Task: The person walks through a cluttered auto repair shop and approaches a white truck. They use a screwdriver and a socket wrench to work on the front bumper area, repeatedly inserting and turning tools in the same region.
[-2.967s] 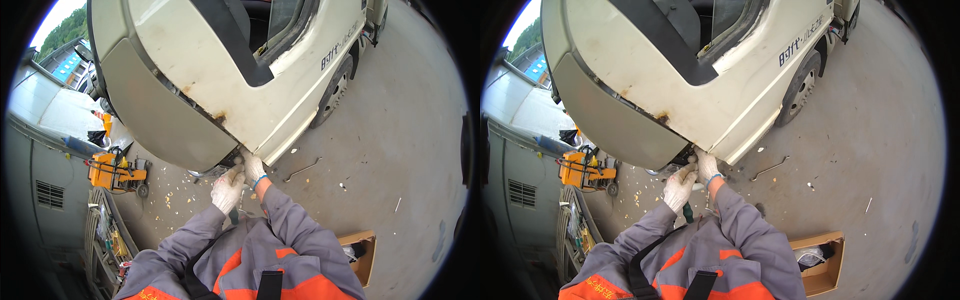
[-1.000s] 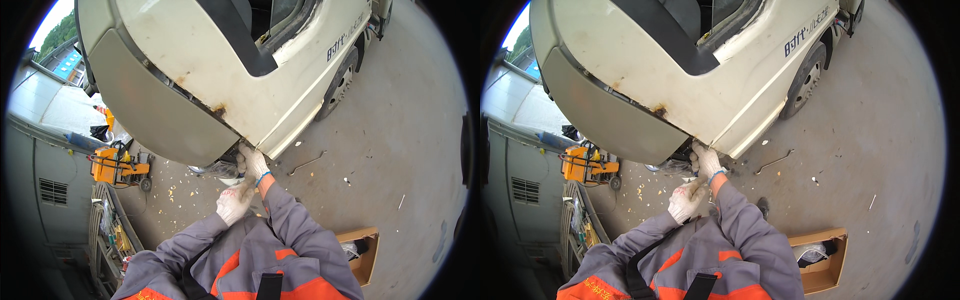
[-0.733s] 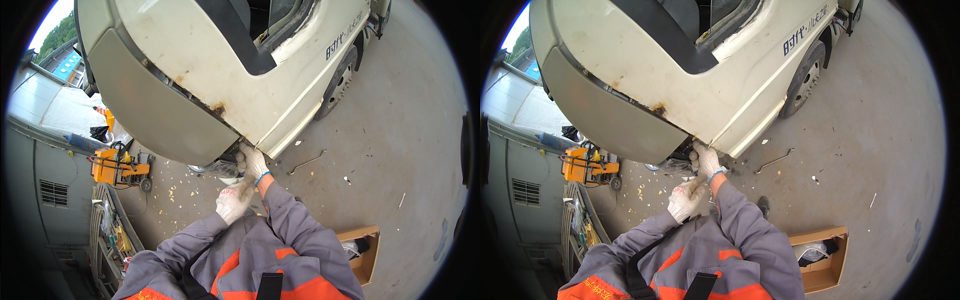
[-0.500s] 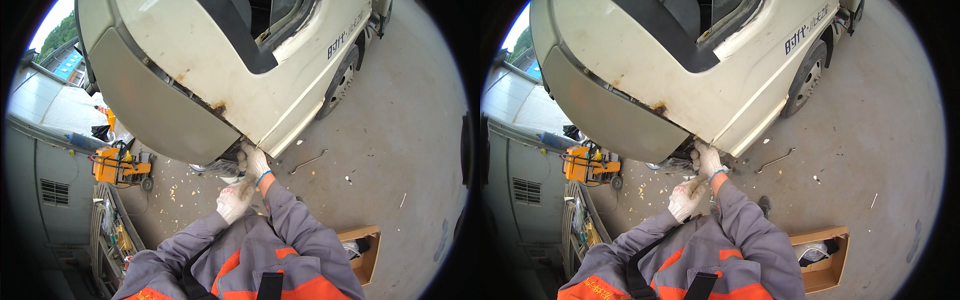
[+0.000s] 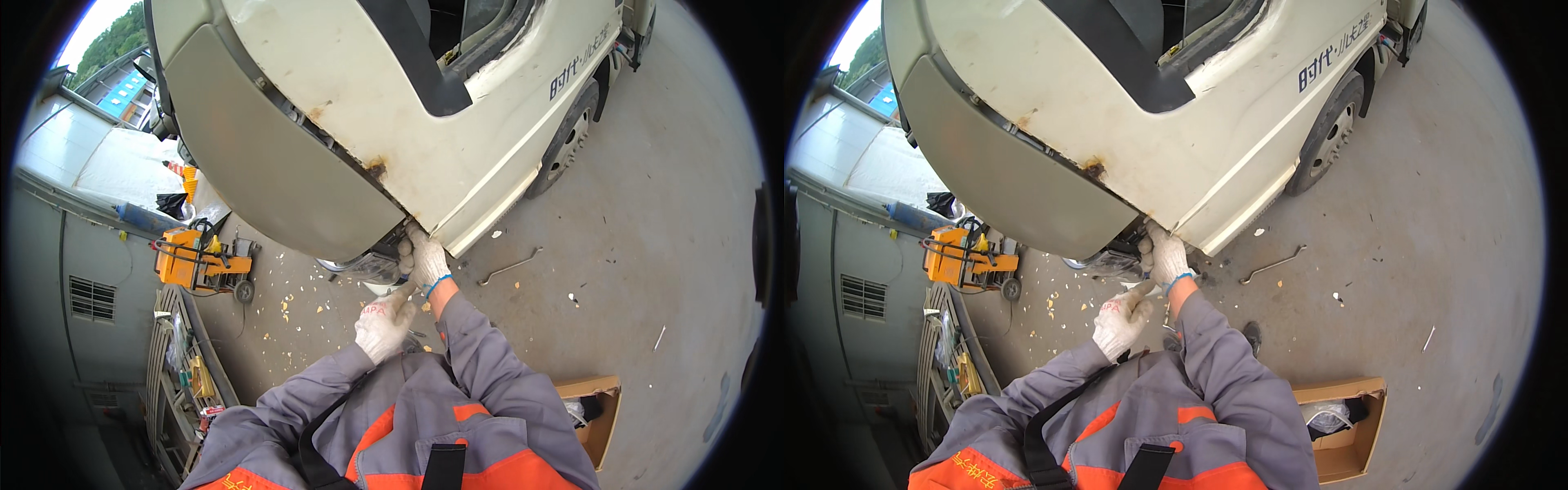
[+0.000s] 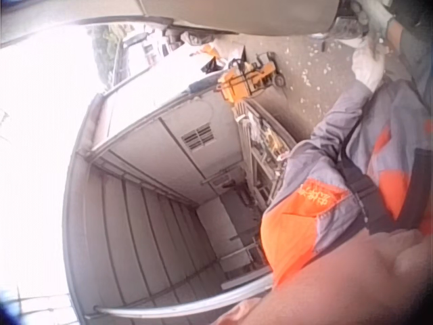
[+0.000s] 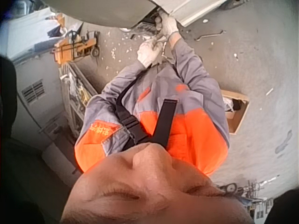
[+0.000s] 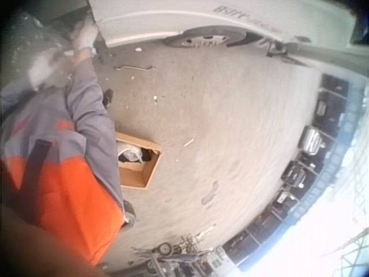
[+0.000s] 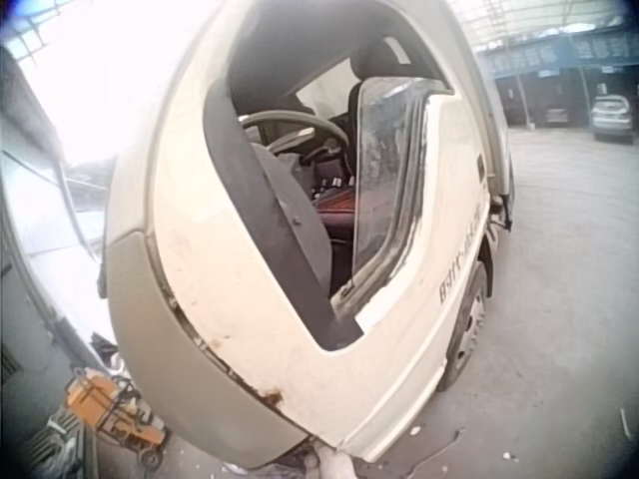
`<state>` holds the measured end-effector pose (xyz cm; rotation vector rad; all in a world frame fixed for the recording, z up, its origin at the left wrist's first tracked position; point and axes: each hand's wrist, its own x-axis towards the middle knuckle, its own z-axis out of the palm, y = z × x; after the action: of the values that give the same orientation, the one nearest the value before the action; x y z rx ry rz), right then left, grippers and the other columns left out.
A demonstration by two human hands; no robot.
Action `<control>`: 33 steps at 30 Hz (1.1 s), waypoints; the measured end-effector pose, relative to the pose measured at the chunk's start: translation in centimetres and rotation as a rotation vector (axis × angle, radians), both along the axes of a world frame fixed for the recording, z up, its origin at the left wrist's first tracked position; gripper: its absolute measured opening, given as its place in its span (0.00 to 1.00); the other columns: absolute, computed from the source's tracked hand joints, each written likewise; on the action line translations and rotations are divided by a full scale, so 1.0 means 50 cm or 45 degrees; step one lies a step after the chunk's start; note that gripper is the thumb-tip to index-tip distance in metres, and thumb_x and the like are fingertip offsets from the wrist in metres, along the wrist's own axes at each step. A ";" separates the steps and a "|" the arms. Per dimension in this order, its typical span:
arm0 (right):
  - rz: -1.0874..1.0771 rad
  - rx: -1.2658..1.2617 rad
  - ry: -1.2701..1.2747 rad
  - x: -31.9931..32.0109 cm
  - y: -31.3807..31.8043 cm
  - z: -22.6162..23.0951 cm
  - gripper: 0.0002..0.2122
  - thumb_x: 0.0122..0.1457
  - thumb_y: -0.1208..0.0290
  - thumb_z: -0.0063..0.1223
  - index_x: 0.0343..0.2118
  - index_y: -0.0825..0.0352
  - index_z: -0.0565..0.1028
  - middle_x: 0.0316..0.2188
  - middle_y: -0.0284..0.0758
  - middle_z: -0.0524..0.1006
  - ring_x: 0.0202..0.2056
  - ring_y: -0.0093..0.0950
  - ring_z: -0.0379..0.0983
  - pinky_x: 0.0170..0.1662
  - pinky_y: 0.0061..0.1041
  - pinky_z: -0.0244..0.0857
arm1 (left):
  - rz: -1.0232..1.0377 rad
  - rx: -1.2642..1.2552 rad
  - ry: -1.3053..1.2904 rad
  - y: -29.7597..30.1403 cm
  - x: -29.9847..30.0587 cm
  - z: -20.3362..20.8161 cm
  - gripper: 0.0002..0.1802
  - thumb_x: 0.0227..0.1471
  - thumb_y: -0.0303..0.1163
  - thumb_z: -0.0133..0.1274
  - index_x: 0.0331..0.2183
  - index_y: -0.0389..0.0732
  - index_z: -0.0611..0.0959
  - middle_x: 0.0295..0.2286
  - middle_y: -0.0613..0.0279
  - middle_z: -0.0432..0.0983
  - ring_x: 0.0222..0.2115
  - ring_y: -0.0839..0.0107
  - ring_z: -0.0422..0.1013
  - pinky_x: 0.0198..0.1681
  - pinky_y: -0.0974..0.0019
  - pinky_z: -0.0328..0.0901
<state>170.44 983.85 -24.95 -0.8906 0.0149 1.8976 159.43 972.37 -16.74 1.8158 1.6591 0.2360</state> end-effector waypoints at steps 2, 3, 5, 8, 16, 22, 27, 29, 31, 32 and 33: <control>-0.002 0.016 -0.005 0.002 0.001 -0.003 0.11 0.63 0.59 0.57 0.29 0.58 0.71 0.15 0.31 0.67 0.11 0.22 0.54 0.14 0.26 0.45 | 0.028 -0.009 0.001 0.008 0.003 0.002 0.26 0.60 0.34 0.50 0.59 0.39 0.75 0.46 0.43 0.80 0.49 0.54 0.77 0.51 0.58 0.70; -0.011 0.019 -0.003 0.002 0.001 -0.007 0.11 0.63 0.59 0.57 0.29 0.58 0.71 0.15 0.31 0.67 0.11 0.22 0.54 0.14 0.26 0.45 | 0.039 -0.009 0.015 0.013 0.007 0.008 0.26 0.60 0.36 0.49 0.59 0.41 0.75 0.47 0.43 0.79 0.49 0.51 0.76 0.52 0.56 0.69; -0.031 0.019 -0.005 -0.002 0.003 -0.014 0.11 0.63 0.59 0.58 0.29 0.58 0.72 0.15 0.30 0.67 0.11 0.22 0.54 0.14 0.26 0.45 | 0.063 -0.009 0.049 0.021 0.016 0.022 0.26 0.60 0.39 0.49 0.59 0.45 0.75 0.48 0.43 0.78 0.50 0.46 0.74 0.53 0.52 0.68; -0.045 -0.007 -0.016 -0.007 0.005 -0.015 0.11 0.62 0.60 0.59 0.28 0.59 0.73 0.15 0.30 0.67 0.11 0.22 0.54 0.14 0.25 0.45 | 0.137 0.097 -0.026 0.033 0.006 -0.005 0.27 0.59 0.40 0.49 0.59 0.46 0.74 0.48 0.43 0.78 0.51 0.47 0.73 0.53 0.52 0.68; -0.048 0.032 0.001 0.010 -0.004 -0.008 0.09 0.62 0.62 0.60 0.31 0.59 0.73 0.16 0.30 0.68 0.11 0.22 0.55 0.15 0.25 0.45 | 0.269 0.117 -0.200 0.072 0.035 -0.004 0.25 0.60 0.38 0.51 0.56 0.38 0.78 0.47 0.51 0.80 0.43 0.63 0.77 0.49 0.61 0.70; -0.009 0.058 0.174 0.007 0.004 -0.025 0.07 0.64 0.64 0.57 0.33 0.57 0.72 0.16 0.28 0.67 0.12 0.19 0.55 0.15 0.22 0.46 | 0.187 0.038 0.060 0.042 0.008 -0.056 0.20 0.61 0.41 0.48 0.49 0.43 0.83 0.41 0.49 0.82 0.45 0.51 0.77 0.48 0.55 0.70; 0.016 0.073 0.143 0.011 0.003 -0.022 0.06 0.67 0.64 0.52 0.34 0.57 0.71 0.17 0.28 0.66 0.14 0.20 0.57 0.17 0.22 0.48 | 0.003 0.242 0.247 0.051 -0.013 -0.101 0.18 0.62 0.41 0.48 0.45 0.42 0.84 0.36 0.48 0.82 0.39 0.49 0.78 0.42 0.53 0.71; 0.019 0.077 0.148 0.015 0.002 -0.021 0.06 0.67 0.64 0.53 0.34 0.57 0.71 0.17 0.28 0.66 0.14 0.20 0.57 0.16 0.22 0.48 | -0.028 0.280 0.213 0.049 -0.012 -0.095 0.18 0.62 0.40 0.47 0.45 0.41 0.83 0.36 0.48 0.82 0.39 0.49 0.78 0.42 0.53 0.71; 0.036 0.085 0.165 0.015 0.000 -0.024 0.06 0.66 0.65 0.53 0.35 0.58 0.71 0.17 0.28 0.66 0.14 0.20 0.56 0.16 0.22 0.48 | -0.030 0.286 0.169 0.051 -0.012 -0.092 0.18 0.62 0.39 0.47 0.46 0.40 0.83 0.37 0.47 0.82 0.39 0.50 0.78 0.43 0.54 0.71; 0.017 0.093 0.134 0.012 -0.002 -0.027 0.05 0.65 0.65 0.54 0.36 0.58 0.72 0.17 0.29 0.67 0.14 0.20 0.56 0.16 0.22 0.47 | -0.013 0.270 0.146 0.052 -0.014 -0.092 0.18 0.62 0.38 0.47 0.47 0.39 0.82 0.38 0.47 0.82 0.40 0.51 0.78 0.44 0.55 0.71; -0.001 0.102 0.103 0.007 -0.002 -0.029 0.04 0.65 0.65 0.54 0.36 0.58 0.73 0.17 0.29 0.67 0.13 0.20 0.55 0.15 0.22 0.47 | 0.004 0.253 0.123 0.052 -0.015 -0.092 0.18 0.62 0.37 0.47 0.48 0.38 0.82 0.39 0.47 0.82 0.41 0.52 0.79 0.45 0.56 0.71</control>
<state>170.80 983.75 -26.41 -0.7599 -0.0118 1.9185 158.68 974.98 -21.35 1.9989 1.7581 0.3301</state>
